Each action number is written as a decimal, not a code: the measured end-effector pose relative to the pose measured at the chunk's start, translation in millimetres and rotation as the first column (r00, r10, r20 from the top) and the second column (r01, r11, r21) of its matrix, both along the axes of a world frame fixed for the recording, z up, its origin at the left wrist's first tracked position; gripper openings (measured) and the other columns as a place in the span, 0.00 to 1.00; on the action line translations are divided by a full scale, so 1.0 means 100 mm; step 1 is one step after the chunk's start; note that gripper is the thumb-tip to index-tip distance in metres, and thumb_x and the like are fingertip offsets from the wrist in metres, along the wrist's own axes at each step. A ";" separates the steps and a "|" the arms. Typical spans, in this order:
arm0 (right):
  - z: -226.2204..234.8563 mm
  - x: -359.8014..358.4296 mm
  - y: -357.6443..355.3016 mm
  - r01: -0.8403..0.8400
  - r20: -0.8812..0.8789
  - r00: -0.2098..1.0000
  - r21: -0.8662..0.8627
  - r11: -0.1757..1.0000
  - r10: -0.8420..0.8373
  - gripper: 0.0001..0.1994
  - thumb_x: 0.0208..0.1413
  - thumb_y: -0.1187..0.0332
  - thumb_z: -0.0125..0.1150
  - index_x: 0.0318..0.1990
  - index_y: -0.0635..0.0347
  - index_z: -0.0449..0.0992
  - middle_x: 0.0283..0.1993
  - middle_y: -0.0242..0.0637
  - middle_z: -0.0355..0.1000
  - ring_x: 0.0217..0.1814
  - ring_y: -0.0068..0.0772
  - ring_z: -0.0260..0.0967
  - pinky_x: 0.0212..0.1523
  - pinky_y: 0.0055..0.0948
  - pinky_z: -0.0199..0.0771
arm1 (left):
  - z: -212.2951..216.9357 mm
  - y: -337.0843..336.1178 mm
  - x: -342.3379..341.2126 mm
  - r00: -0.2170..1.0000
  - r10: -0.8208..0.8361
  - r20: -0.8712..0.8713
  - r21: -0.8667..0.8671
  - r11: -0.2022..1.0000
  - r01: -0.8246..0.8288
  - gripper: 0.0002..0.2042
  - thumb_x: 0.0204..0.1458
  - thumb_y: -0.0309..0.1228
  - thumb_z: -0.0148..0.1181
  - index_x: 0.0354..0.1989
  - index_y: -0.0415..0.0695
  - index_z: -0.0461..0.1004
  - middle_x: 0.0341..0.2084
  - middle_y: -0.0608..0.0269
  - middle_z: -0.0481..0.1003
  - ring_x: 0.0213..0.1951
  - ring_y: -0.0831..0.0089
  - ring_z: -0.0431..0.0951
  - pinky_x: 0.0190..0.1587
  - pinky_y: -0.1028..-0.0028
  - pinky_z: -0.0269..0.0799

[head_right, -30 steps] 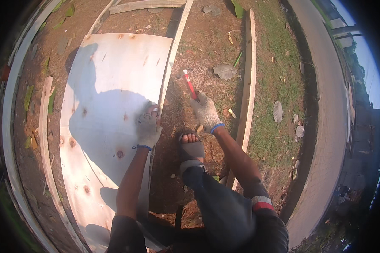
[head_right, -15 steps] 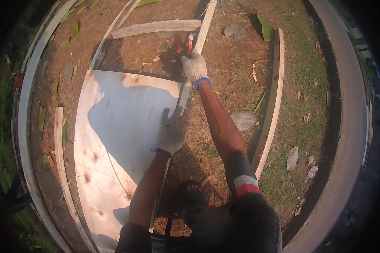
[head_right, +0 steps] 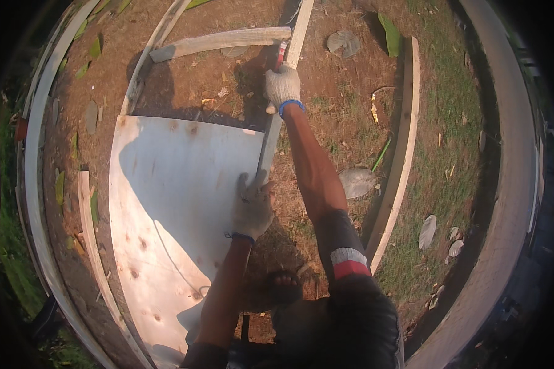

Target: The person hammers nails into a white sheet of plywood laid on the ground, repeatedly picking nails from an orange bucket and driving them in with a hammer. The person also repositions a wooden plank and adjusts the plywood during the task.

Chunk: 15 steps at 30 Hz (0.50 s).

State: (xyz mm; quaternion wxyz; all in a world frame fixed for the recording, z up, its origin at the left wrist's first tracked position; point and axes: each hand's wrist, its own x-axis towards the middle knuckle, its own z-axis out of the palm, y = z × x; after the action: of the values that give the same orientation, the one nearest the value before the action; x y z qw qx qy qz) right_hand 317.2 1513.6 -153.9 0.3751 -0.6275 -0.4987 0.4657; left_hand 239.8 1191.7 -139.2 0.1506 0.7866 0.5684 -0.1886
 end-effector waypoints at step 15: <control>-0.07 -0.31 0.11 0.013 0.129 0.991 0.138 0.990 -0.031 0.10 0.59 0.67 0.60 0.40 0.65 0.80 0.24 0.40 0.76 0.28 0.35 0.78 0.31 0.35 0.74 | -0.46 -0.23 0.22 -0.020 0.470 0.882 -0.428 0.783 -0.451 0.18 0.73 0.36 0.38 0.66 0.46 0.63 0.69 0.58 0.68 0.71 0.71 0.61 0.75 0.60 0.52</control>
State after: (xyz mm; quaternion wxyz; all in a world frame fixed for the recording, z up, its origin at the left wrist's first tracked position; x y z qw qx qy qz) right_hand 286.3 1524.2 -161.1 0.3887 -0.6350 -0.5460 0.3841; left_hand 261.9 1168.8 -185.6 0.5335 0.4820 0.5600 0.4117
